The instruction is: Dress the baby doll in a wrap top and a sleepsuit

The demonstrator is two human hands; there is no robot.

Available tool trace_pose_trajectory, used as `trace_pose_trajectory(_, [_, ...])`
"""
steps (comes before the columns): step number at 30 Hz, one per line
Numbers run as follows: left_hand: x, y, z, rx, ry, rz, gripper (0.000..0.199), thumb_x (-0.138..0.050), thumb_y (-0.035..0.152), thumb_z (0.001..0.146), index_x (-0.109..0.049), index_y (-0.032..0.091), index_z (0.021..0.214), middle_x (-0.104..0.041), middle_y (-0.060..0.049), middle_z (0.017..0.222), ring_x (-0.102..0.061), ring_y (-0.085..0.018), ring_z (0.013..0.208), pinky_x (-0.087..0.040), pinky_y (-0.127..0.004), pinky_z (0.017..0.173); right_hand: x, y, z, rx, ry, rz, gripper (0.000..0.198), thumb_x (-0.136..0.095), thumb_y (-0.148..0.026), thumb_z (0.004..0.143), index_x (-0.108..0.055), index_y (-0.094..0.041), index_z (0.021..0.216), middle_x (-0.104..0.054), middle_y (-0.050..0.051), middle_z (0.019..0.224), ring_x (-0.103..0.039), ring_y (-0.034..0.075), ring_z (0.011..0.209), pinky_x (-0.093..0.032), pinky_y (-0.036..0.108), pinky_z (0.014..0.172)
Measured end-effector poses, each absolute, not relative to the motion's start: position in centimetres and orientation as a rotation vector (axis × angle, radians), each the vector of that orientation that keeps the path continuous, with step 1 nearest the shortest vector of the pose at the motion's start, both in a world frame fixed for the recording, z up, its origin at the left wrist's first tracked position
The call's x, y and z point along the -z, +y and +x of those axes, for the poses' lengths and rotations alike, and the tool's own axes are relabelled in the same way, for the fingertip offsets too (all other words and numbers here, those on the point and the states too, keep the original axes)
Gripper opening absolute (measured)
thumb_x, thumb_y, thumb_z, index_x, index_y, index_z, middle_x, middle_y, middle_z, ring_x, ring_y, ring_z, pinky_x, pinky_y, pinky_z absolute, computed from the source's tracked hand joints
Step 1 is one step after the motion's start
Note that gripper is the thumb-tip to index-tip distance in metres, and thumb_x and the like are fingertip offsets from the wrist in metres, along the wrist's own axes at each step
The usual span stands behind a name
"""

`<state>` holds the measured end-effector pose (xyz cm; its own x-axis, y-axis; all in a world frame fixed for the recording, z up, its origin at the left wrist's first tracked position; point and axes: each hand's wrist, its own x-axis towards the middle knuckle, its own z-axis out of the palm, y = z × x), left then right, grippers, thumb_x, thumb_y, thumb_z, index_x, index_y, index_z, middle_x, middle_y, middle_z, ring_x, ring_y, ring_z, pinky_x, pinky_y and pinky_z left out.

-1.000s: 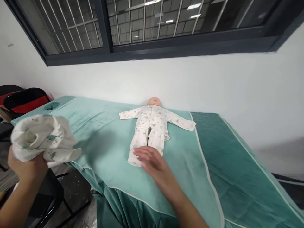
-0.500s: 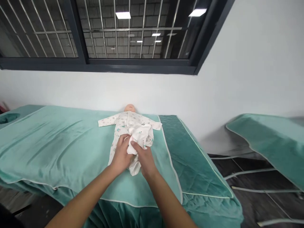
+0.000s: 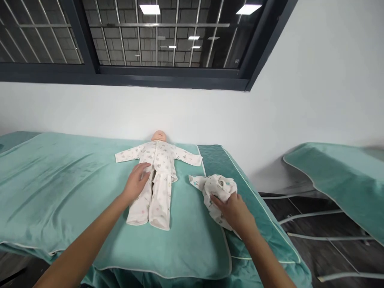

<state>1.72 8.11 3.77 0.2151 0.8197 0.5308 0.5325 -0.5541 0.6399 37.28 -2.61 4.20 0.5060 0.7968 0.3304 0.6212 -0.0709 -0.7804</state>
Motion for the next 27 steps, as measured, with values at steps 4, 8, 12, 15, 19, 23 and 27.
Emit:
trace_pose_trajectory(4, [-3.2, 12.2, 2.3, -1.337, 1.343, 2.184, 0.030, -0.047, 0.024, 0.095, -0.063, 0.020, 0.121, -0.063, -0.010, 0.129, -0.054, -0.023, 0.128, -0.042, -0.045, 0.113, -5.0, -3.3, 34.5, 0.193, -1.394, -1.749, 0.062, -0.065, -0.062, 0.077, -0.055, -0.020, 0.122, -0.048, 0.023, 0.146, -0.041, 0.044, 0.139, -0.034, 0.065, 0.112])
trace_pose_trajectory(8, [-4.2, 17.6, 3.6, -1.335, 1.363, 2.133, 0.033, -0.049, 0.026, 0.095, -0.062, 0.017, 0.124, -0.062, -0.012, 0.133, -0.052, -0.025, 0.130, -0.040, -0.047, 0.115, -6.0, 0.4, 29.2, 0.091, -1.596, -1.477, 0.043, -0.056, -0.044, 0.093, -0.050, -0.026, 0.132, -0.051, 0.017, 0.141, -0.049, 0.036, 0.134, -0.040, 0.060, 0.112])
trace_pose_trajectory(12, [-5.4, 23.2, 5.0, -1.187, 1.354, 2.071, 0.041, -0.047, 0.034, 0.097, -0.059, 0.016, 0.132, -0.061, -0.014, 0.139, -0.054, -0.026, 0.130, -0.042, -0.046, 0.114, -5.5, 10.4, 23.9, -0.306, -1.607, -1.374, 0.039, -0.053, -0.039, 0.094, -0.051, -0.026, 0.131, -0.056, 0.013, 0.135, -0.050, 0.034, 0.133, -0.041, 0.058, 0.112])
trace_pose_trajectory(15, [-5.0, 25.5, 5.7, -1.133, 1.360, 2.125, 0.038, -0.042, 0.035, 0.099, -0.064, 0.019, 0.127, -0.063, -0.010, 0.138, -0.055, -0.025, 0.130, -0.041, -0.044, 0.115, -5.1, 18.5, 20.9, -0.416, -1.590, -1.407, 0.034, -0.049, -0.037, 0.092, -0.058, -0.021, 0.121, -0.062, 0.012, 0.128, -0.054, 0.032, 0.125, -0.042, 0.054, 0.110])
trace_pose_trajectory(19, [-3.9, 26.1, 5.6, -1.156, 1.365, 2.201, 0.041, -0.037, 0.034, 0.102, -0.063, 0.021, 0.131, -0.061, -0.008, 0.140, -0.053, -0.024, 0.132, -0.040, -0.044, 0.117, -4.6, 23.6, 19.2, -0.397, -1.611, -1.365, 0.029, -0.044, -0.031, 0.095, -0.062, -0.020, 0.114, -0.064, 0.011, 0.124, -0.055, 0.028, 0.121, -0.041, 0.050, 0.109])
trace_pose_trajectory(23, [-3.8, 26.1, 5.4, -1.113, 1.363, 2.194, 0.040, -0.039, 0.034, 0.102, -0.061, 0.026, 0.134, -0.060, -0.007, 0.142, -0.052, -0.024, 0.133, -0.041, -0.046, 0.115, -4.0, 23.4, 19.5, -0.452, -1.633, -1.311, 0.030, -0.045, -0.032, 0.097, -0.063, -0.023, 0.120, -0.061, 0.009, 0.134, -0.052, 0.026, 0.129, -0.039, 0.051, 0.112])
trace_pose_trajectory(27, [-3.9, 26.2, 5.3, -1.089, 1.368, 2.135, 0.040, -0.040, 0.036, 0.101, -0.060, 0.025, 0.135, -0.057, -0.008, 0.145, -0.050, -0.024, 0.136, -0.039, -0.047, 0.117, -3.8, 23.1, 19.8, -0.463, -1.647, -1.311, 0.031, -0.046, -0.035, 0.098, -0.067, -0.026, 0.119, -0.061, 0.008, 0.138, -0.050, 0.027, 0.132, -0.038, 0.054, 0.115])
